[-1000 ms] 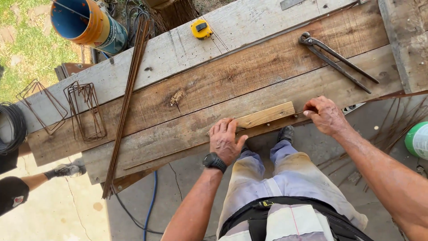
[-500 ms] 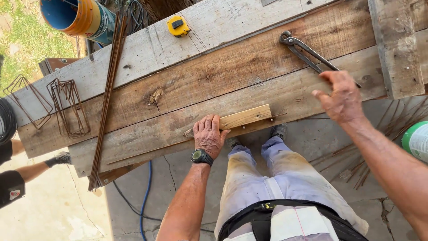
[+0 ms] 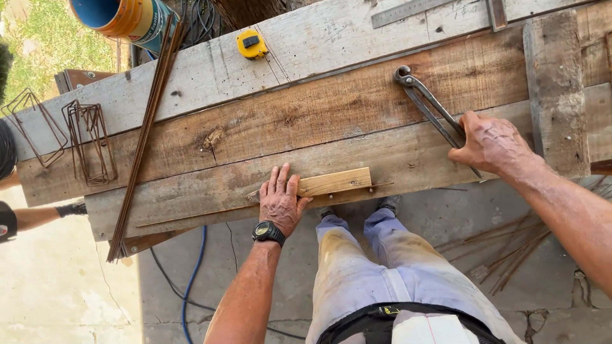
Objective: The person uses a metal bending tool to bend thin metal rods into rectangular shapes on a wooden workbench. They repeatedly position the rods against a small wooden jig, apply pressure with the tool to form right angles, and then place the finished pieces aside.
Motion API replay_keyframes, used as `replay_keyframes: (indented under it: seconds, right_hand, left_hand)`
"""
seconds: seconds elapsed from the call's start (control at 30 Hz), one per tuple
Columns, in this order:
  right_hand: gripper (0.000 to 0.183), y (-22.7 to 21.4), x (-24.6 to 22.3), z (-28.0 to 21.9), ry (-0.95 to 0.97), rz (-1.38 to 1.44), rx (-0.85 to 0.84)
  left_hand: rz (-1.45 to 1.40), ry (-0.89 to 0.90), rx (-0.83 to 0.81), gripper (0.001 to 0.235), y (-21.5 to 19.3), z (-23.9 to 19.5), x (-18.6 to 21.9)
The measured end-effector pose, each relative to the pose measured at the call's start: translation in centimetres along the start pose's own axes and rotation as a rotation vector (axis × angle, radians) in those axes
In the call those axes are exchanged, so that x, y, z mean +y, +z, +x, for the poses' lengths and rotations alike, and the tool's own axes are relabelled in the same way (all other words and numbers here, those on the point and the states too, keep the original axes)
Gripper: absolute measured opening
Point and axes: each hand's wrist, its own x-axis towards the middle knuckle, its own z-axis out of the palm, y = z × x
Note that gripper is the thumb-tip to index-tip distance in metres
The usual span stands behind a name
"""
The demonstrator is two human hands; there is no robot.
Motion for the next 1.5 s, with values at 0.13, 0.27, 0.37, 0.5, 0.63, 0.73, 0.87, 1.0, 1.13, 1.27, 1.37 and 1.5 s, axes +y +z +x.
replay_keyframes:
  seconds: [0.13, 0.27, 0.37, 0.5, 0.63, 0.73, 0.87, 1.0, 1.13, 1.27, 1.37, 1.5]
  right_hand:
    - [0.058, -1.7, -3.2, -1.8, 0.228, 0.187, -0.118]
    - [0.046, -1.6, -3.8, -1.7, 0.34, 0.445, -0.214]
    - [0.036, 0.8, -0.9, -3.4, 0.213, 0.864, -0.206]
    - [0.041, 2.8, 1.3, -7.1, 0.041, 0.817, -0.274]
    - [0.04, 5.4, 1.5, -10.5, 0.089, 0.773, -0.435]
    - [0.049, 3.4, -0.2, -10.1, 0.192, 0.625, -0.646]
    - [0.058, 1.5, -1.2, -9.4, 0.212, 0.51, -0.769]
    - [0.06, 0.7, -1.6, -8.4, 0.379, 0.882, -0.953]
    - [0.057, -0.1, -1.8, -7.2, 0.368, 0.813, -1.018]
    - [0.057, -0.5, -1.6, -6.2, 0.481, 0.924, -1.057]
    - [0.058, 0.5, -0.8, -5.2, 0.452, 0.9, -1.131]
    - [0.055, 0.1, -1.2, -4.9, 0.426, 0.845, -1.144]
  left_hand:
    - [0.02, -0.007, -0.043, 0.061, 0.2, -0.2, 0.0]
    - [0.008, -0.018, -0.048, 0.059, -0.3, 0.1, 0.0]
    - [0.001, -0.011, -0.056, 0.058, -0.3, -0.5, 0.3]
    - [0.012, 0.001, -0.025, 0.06, 0.3, 0.7, -0.7]
    - [0.02, 0.0, -0.055, 0.061, 0.0, 0.0, -0.1]
    - [0.016, 0.017, -0.029, 0.059, 0.0, -0.1, -0.1]
    - [0.018, 0.004, -0.043, 0.06, -0.2, 0.2, 0.0]
    - [0.011, -0.004, -0.062, 0.061, -0.1, 0.1, 0.0]
    - [0.024, -0.01, -0.056, 0.06, 0.1, 0.1, 0.0]
    - [0.022, -0.001, -0.041, 0.058, 0.2, -0.2, -0.1]
    - [0.028, -0.002, -0.04, 0.06, 0.3, -0.1, -0.2]
    - [0.03, -0.006, -0.055, 0.058, 0.4, 0.0, -0.1]
